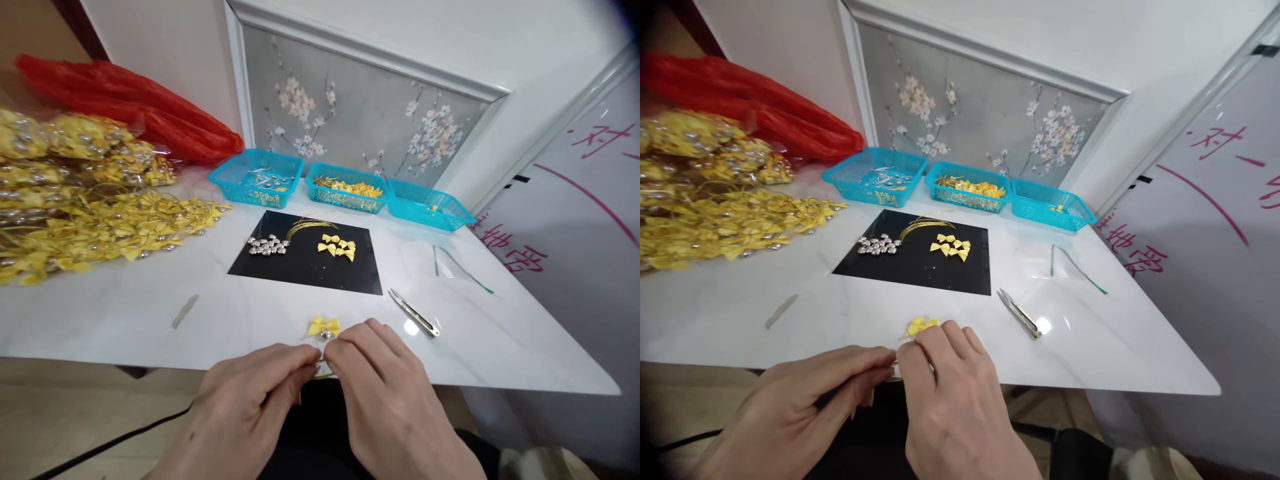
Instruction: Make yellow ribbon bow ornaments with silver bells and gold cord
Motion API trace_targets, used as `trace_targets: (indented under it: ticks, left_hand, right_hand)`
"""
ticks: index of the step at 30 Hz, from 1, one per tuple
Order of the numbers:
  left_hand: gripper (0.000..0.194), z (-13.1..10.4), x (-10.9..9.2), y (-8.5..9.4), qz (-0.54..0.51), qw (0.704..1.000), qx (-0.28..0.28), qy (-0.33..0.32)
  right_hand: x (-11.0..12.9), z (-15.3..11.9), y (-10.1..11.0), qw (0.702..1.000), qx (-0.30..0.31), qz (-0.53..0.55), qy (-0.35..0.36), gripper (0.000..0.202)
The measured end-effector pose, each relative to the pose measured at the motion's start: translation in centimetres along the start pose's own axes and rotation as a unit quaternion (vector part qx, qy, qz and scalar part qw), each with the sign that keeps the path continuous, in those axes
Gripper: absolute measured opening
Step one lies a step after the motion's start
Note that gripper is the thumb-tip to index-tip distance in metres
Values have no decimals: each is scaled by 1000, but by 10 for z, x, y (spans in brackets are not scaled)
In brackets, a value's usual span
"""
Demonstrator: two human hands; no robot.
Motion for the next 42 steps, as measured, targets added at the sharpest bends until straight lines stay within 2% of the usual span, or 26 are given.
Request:
trace_targets:
  ticks: [4, 10, 15, 21, 27, 37, 42]
  left_hand:
    - [30, 1, 1, -1, 7, 1000, 17, 1]
    - [29, 4, 0, 2, -10, 1000, 13, 21]
    - [26, 4, -1, 3, -18, 1000, 12, 22]
    - [26, -1, 5, 0, -5, 1000, 8, 18]
    - [26, -1, 5, -2, 9, 999, 28, 28]
    - [28, -2, 4, -4, 23, 1000, 13, 14]
    - [25, 1, 17, -11, 0, 999, 34, 9]
  right_hand:
    - [-1, 0, 1, 1000, 15, 16, -4, 27]
    - [-7, -4, 5, 975, 40, 190, -111, 25]
    - [-7, -5, 5, 960, 40, 237, -143, 27]
    - [-6, -4, 3, 966, 48, 218, -133, 24]
    - [-8, -7, 0, 981, 26, 158, -109, 23]
    - [-5, -4, 0, 986, 32, 140, -81, 26]
    - [-14, -6, -7, 983, 20, 141, -113, 28]
Point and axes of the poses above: each hand's wrist, its own z-axis towards the middle knuckle, its own y-axis out of the back of the hand, x = y × z, the point moved 2 cm from there along z, towards the middle knuckle, and after that the axes turned 7 degrees about -y, right-handed, at the moved point
